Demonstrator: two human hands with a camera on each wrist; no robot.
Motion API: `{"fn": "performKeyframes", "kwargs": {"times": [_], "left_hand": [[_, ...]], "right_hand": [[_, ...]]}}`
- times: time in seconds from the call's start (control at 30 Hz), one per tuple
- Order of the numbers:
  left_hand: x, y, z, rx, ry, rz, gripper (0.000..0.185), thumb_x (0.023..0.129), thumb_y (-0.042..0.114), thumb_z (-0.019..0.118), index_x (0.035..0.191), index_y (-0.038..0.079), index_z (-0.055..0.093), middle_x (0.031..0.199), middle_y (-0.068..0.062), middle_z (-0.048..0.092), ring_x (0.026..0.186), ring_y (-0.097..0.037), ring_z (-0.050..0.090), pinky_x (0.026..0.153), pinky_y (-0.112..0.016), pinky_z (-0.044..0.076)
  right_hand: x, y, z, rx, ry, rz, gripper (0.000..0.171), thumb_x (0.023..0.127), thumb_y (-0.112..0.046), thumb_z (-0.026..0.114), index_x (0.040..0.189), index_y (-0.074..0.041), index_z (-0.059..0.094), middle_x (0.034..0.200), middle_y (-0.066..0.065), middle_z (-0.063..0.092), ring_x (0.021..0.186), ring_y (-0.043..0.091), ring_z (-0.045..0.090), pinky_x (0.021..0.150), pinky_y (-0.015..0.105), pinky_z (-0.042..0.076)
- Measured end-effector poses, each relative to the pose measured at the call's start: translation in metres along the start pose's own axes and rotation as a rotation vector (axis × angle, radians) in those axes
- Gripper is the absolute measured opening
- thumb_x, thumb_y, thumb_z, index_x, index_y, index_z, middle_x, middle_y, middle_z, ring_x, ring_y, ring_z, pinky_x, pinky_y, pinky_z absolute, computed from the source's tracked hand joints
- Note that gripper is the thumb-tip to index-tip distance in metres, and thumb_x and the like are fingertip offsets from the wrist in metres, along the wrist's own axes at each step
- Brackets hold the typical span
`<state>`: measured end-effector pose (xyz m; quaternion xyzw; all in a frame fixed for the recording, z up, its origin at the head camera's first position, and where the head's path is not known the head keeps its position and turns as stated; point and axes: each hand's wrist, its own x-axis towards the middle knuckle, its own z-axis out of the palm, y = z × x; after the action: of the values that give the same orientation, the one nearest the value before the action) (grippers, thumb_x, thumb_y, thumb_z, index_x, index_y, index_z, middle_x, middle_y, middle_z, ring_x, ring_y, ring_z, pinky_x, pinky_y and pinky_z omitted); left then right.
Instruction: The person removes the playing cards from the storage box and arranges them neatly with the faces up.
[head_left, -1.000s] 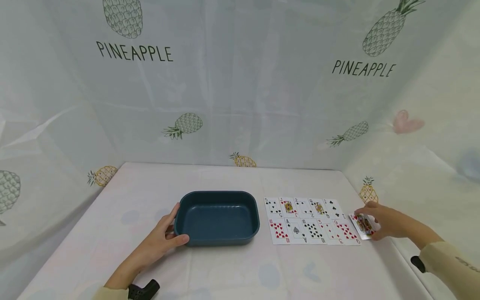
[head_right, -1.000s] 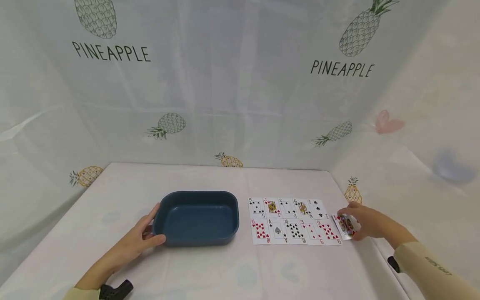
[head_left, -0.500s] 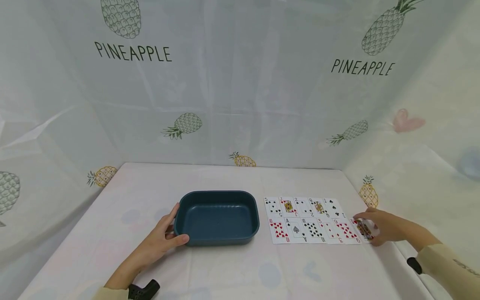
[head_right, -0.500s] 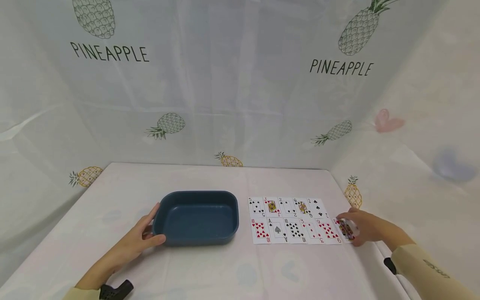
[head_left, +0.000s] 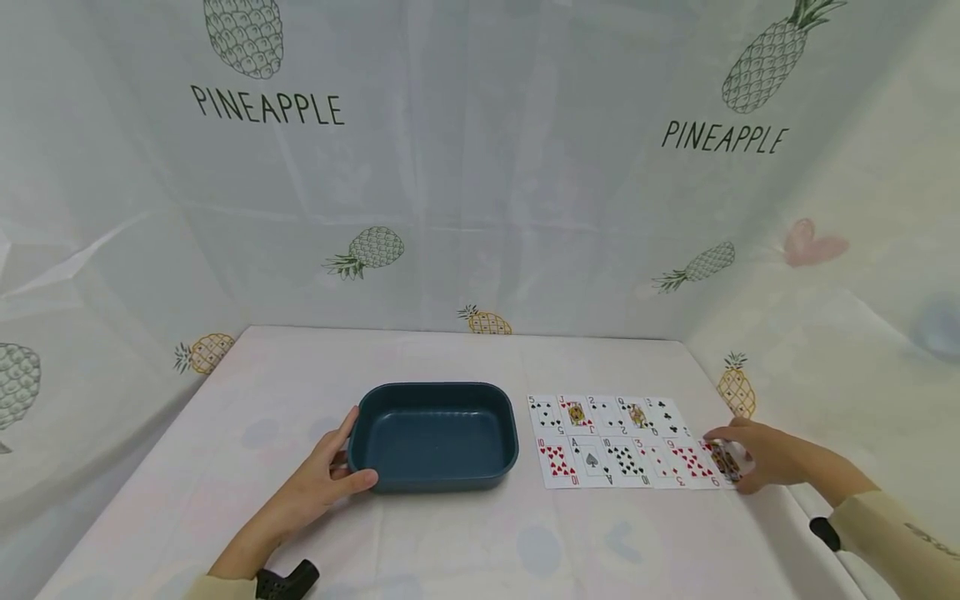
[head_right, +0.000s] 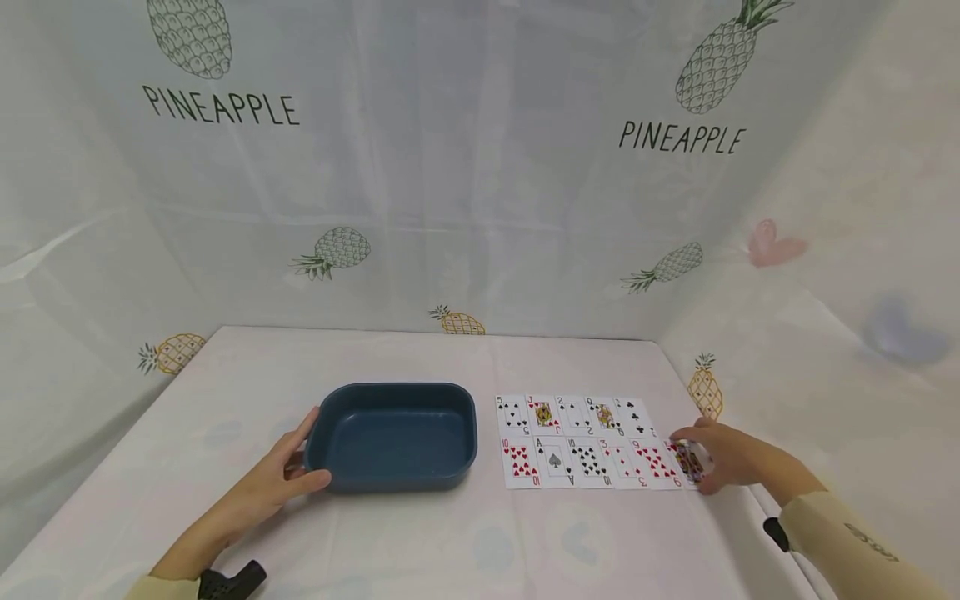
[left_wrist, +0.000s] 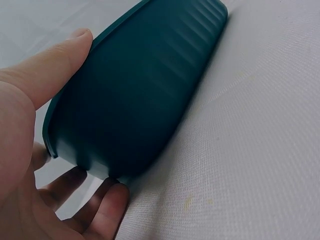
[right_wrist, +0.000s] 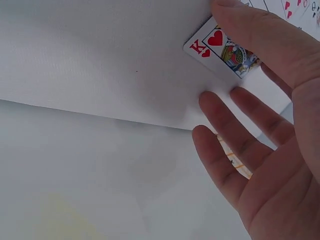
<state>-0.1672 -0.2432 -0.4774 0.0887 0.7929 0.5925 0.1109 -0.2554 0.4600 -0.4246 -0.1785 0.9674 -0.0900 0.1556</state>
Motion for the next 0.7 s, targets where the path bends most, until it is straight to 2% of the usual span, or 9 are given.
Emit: {"fn": "performKeyframes", "kwargs": {"times": [0.13,0.23,0.37,0.47,0.6,0.7], "left_hand": [[-0.001,-0.001,-0.001,0.010,0.001,-0.007,0.104,0.103,0.023,0.073,0.172,0.027,-0.004,0.168,-0.026,0.006,0.144,-0.045,0.047,0.098,-0.025,0.053],[-0.001,-0.002,-0.002,0.022,0.015,-0.018,0.104,0.102,0.024,0.074,0.172,0.027,-0.003,0.167,-0.026,0.008,0.144,-0.045,0.047,0.099,-0.026,0.052],[-0.003,-0.002,-0.003,0.021,0.019,-0.031,0.103,0.102,0.025,0.073,0.172,0.029,-0.002,0.168,-0.025,0.007,0.146,-0.047,0.044,0.101,-0.029,0.052],[-0.004,-0.002,-0.004,0.025,0.010,-0.043,0.102,0.103,0.027,0.072,0.172,0.029,-0.003,0.169,-0.025,0.004,0.149,-0.050,0.039,0.107,-0.039,0.051],[-0.006,-0.002,-0.008,0.093,0.034,-0.051,0.100,0.103,0.031,0.071,0.172,0.028,-0.001,0.172,-0.021,0.007,0.150,-0.049,0.036,0.113,-0.053,0.046],[-0.008,-0.001,-0.014,0.179,0.072,-0.023,0.096,0.105,0.034,0.070,0.173,0.026,0.003,0.174,-0.018,0.013,0.149,-0.046,0.039,0.112,-0.051,0.047]], "right_hand": [[-0.002,-0.001,-0.001,-0.002,0.018,-0.039,0.083,0.071,-0.021,0.098,0.143,-0.007,0.061,0.122,0.010,0.055,0.093,0.020,0.059,0.073,0.032,0.050],[-0.002,-0.005,-0.003,-0.042,0.058,-0.057,0.082,0.075,-0.021,0.096,0.145,-0.002,0.059,0.127,0.017,0.056,0.093,0.021,0.061,0.073,0.036,0.052],[-0.002,-0.018,-0.005,-0.109,0.169,-0.062,0.073,0.084,-0.026,0.090,0.145,-0.002,0.059,0.133,0.022,0.057,0.096,0.028,0.065,0.078,0.048,0.058],[-0.003,-0.031,-0.007,-0.131,0.266,-0.084,0.069,0.087,-0.028,0.088,0.145,-0.003,0.059,0.134,0.024,0.057,0.105,0.037,0.067,0.082,0.058,0.058],[-0.004,-0.050,-0.008,-0.120,0.353,-0.100,0.071,0.087,-0.026,0.088,0.147,-0.005,0.056,0.136,0.026,0.056,0.111,0.045,0.066,0.084,0.063,0.058],[-0.008,-0.062,-0.009,-0.104,0.391,-0.091,0.073,0.088,-0.025,0.088,0.149,-0.006,0.054,0.140,0.029,0.053,0.116,0.049,0.064,0.086,0.066,0.056]]}}
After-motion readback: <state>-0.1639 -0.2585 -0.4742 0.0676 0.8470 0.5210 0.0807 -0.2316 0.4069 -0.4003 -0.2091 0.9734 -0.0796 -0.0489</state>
